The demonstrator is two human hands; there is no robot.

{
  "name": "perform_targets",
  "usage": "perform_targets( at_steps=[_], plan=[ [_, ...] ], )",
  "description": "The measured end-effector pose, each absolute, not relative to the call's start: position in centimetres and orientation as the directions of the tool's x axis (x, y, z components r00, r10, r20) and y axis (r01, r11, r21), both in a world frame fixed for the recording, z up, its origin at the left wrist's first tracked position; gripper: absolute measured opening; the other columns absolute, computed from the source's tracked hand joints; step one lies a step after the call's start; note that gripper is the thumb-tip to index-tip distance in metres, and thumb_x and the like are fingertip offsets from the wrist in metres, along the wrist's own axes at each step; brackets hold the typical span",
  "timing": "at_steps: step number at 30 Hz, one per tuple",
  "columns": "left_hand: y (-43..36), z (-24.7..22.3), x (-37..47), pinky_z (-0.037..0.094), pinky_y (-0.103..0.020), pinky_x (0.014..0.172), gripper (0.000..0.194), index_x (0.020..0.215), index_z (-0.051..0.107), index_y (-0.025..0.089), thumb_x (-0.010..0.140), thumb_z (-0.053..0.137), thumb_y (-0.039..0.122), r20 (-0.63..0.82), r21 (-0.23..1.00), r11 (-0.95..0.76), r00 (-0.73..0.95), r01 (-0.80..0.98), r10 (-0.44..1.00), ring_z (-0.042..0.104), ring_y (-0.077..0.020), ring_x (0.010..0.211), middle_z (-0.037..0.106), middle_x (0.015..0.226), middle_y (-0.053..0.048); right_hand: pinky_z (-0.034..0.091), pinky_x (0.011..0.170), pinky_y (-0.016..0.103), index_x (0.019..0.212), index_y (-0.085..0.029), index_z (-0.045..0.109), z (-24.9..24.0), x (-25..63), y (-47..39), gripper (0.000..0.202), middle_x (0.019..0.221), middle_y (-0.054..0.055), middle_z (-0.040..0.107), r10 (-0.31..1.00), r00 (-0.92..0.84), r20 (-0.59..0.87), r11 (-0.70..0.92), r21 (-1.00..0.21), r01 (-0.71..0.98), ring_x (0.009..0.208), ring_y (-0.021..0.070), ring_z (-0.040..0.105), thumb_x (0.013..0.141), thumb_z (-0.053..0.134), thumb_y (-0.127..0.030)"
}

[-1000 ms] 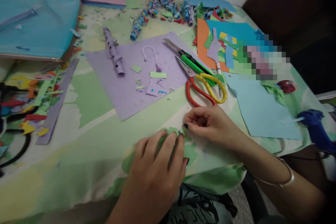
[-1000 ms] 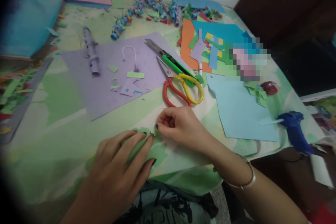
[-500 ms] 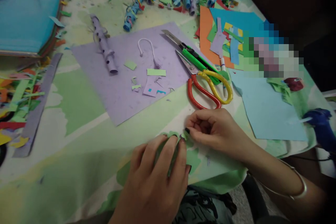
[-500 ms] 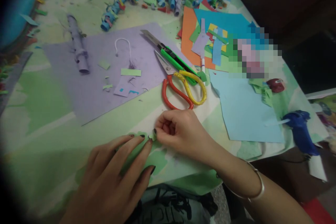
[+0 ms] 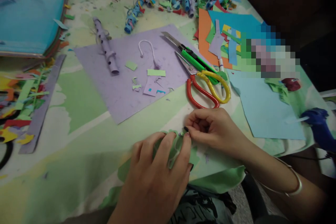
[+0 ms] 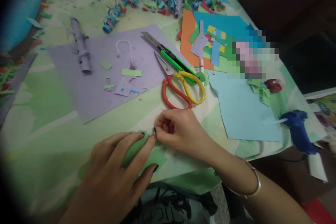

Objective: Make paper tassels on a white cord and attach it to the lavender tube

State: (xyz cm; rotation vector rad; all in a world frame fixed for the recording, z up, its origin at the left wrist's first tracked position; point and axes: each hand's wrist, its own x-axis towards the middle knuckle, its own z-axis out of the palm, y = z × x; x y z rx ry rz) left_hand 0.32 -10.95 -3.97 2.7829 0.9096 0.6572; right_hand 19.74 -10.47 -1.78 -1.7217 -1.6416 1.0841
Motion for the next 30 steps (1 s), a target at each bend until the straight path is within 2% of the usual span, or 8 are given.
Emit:
perform_targets(
  at_steps=[9,15,22,30],
  plan=[
    [-11.03,-3.96,0.33,0.041,-0.048,0.080,0.038,0.121,0.061,0.013,0.089,0.056,0.031,0.336,0.259,-0.809,0.736,0.528,0.588,0.053,-0.0328,0.101,0.061,0.115,-0.014,0.036,0.046,0.016,0.067,-0.015,0.057,-1.89,19.76,-10.46,0.009,0.058,-0.005,0.051,0.974,-0.071,-0.217,-0.143,-0.820,0.555,0.051,0.0051,0.045,0.070,0.056,-0.006],
    [-10.92,-4.06,0.43,0.041,-0.049,0.078,0.036,0.118,0.064,0.010,0.088,0.056,0.029,0.383,0.278,-0.820,0.725,0.500,0.572,0.053,-0.0342,0.099,0.062,0.113,-0.015,0.036,0.045,0.016,0.069,-0.015,0.059,-1.65,19.83,-10.44,0.009,0.057,-0.005,0.050,0.971,-0.079,-0.224,-0.146,-0.826,0.545,0.050,0.0052,0.045,0.070,0.056,-0.007],
    [-10.92,-4.11,0.32,0.041,-0.048,0.078,0.035,0.117,0.064,0.010,0.088,0.056,0.028,0.385,0.287,-0.822,0.727,0.492,0.569,0.053,-0.0335,0.099,0.063,0.114,-0.014,0.036,0.043,0.016,0.072,-0.015,0.061,-1.82,20.00,-10.60,0.009,0.057,-0.005,0.051,0.965,-0.063,-0.254,-0.189,-0.845,0.501,0.049,0.0056,0.046,0.070,0.056,-0.008],
    [-10.89,-4.06,0.35,0.042,-0.049,0.079,0.036,0.118,0.064,0.010,0.087,0.057,0.029,0.382,0.321,-0.811,0.716,0.489,0.584,0.053,-0.0342,0.100,0.063,0.114,-0.014,0.037,0.044,0.016,0.069,-0.016,0.059,-1.73,19.95,-10.54,0.009,0.057,-0.005,0.051,0.965,-0.063,-0.255,-0.184,-0.826,0.533,0.050,0.0057,0.045,0.070,0.056,-0.007]
  ],
)
